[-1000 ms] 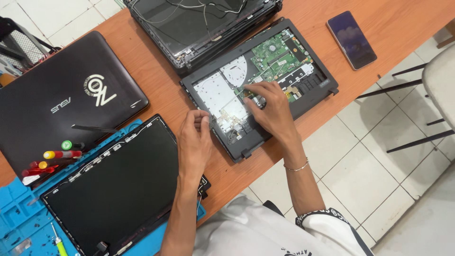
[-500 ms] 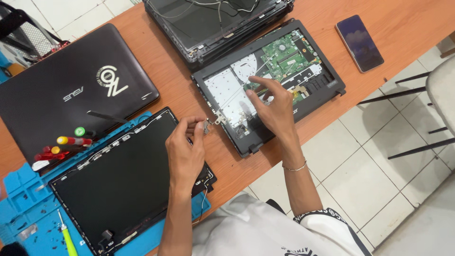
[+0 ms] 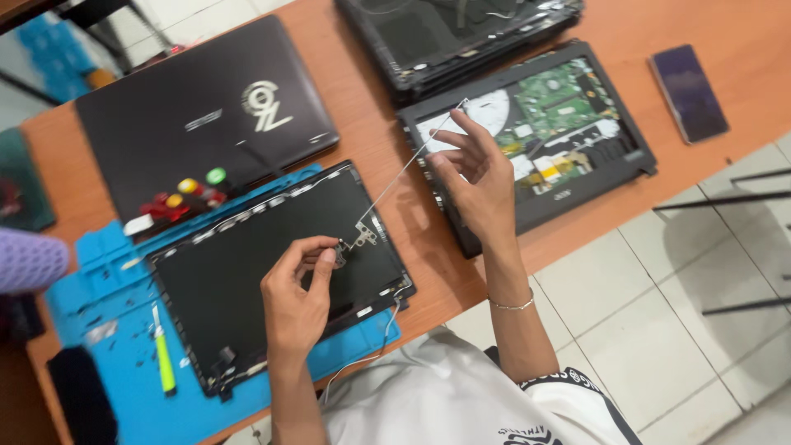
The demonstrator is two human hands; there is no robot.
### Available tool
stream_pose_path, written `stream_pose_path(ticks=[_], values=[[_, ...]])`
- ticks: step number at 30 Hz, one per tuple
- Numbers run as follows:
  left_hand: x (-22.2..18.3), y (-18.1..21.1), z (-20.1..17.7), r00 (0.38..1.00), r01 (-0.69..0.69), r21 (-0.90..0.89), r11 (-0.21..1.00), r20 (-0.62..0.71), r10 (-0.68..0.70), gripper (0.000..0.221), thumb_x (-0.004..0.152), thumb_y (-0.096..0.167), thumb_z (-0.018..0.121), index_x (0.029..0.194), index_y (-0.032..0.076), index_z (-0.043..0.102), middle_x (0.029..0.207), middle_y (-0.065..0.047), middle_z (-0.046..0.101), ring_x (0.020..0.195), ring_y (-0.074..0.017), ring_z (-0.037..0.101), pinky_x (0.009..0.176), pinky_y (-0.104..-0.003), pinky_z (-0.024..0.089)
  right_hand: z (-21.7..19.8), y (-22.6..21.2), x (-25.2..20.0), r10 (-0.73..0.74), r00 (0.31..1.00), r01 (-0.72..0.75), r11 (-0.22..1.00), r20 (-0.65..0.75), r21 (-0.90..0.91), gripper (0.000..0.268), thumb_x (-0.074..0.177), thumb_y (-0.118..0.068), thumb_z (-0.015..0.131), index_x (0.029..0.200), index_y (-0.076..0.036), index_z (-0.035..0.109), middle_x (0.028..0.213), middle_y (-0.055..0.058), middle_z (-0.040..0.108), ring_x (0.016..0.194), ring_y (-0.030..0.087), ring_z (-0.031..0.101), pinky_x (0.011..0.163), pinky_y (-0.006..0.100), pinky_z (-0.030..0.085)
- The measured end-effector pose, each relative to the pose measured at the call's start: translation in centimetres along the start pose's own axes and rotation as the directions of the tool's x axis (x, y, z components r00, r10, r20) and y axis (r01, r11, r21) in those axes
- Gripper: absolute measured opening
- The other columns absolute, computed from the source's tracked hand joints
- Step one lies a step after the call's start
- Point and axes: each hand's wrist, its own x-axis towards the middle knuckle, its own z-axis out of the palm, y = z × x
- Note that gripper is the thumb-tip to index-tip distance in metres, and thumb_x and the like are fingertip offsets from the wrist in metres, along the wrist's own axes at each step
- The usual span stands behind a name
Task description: The person works on a laptop display by hand and with a screwdriver, handling a small component and securing a metal bracket to the screen assembly with a screw.
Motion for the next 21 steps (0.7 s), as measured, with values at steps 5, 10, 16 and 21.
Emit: stream_pose_path(ticks=[5,10,16,21], values=[[-2.4,-1.1,-3.5,0.996,0.040,0.014,0.999,-0.085,-0.038,0.013,0.096,0.007,0.068,0.105,-0.001,0.073,0.090,-0.008,0.074,0.084,-0.0135,0.072,0.079,-0.028,0.058,4.3,-0.1,-1.0,0.021,0.996,-0.028,0.996,0.083,0.088,0.067,0.095,0.004,0.070,0.155,0.001,0.040,0.127,0.019,0.069,0.106,0.018,0.073,0.095,0.030,0.060],[-4.9,-2.8,-7.0,0.985,0.037,0.047,0.998,-0.167,-0.029,0.012,0.094,0.008,0.070,0.102,-0.001,0.072,0.089,-0.008,0.075,0.083,-0.0142,0.072,0.079,-0.028,0.058,9.1,0.5,-1.9,0.024,0.976,-0.053,0.990,0.218,0.130,0.069,0.095,0.004,0.070,0.155,0.002,0.037,0.125,0.019,0.070,0.104,0.022,0.076,0.093,0.030,0.062],[-8.7,-4.2,-10.8,0.959,0.208,0.126,0.970,-0.222,-0.176,0.014,0.091,0.009,0.070,0.103,0.002,0.072,0.086,-0.007,0.076,0.081,-0.0148,0.073,0.076,-0.028,0.058,15.2,1.3,-4.3,0.071,0.930,-0.137,0.977,0.360,0.162,0.069,0.092,0.003,0.071,0.153,0.002,0.039,0.122,0.020,0.069,0.102,0.023,0.076,0.090,0.029,0.061],[-11.4,-5.1,-13.4,0.942,0.248,0.130,0.960,-0.265,-0.208,0.018,0.091,0.012,0.069,0.107,0.004,0.073,0.088,-0.008,0.077,0.081,-0.0170,0.073,0.072,-0.031,0.056,18.4,1.6,-6.2,0.113,0.863,-0.190,0.976,0.492,0.110,0.068,0.093,0.003,0.070,0.153,0.000,0.039,0.124,0.020,0.070,0.103,0.023,0.077,0.087,0.028,0.062]])
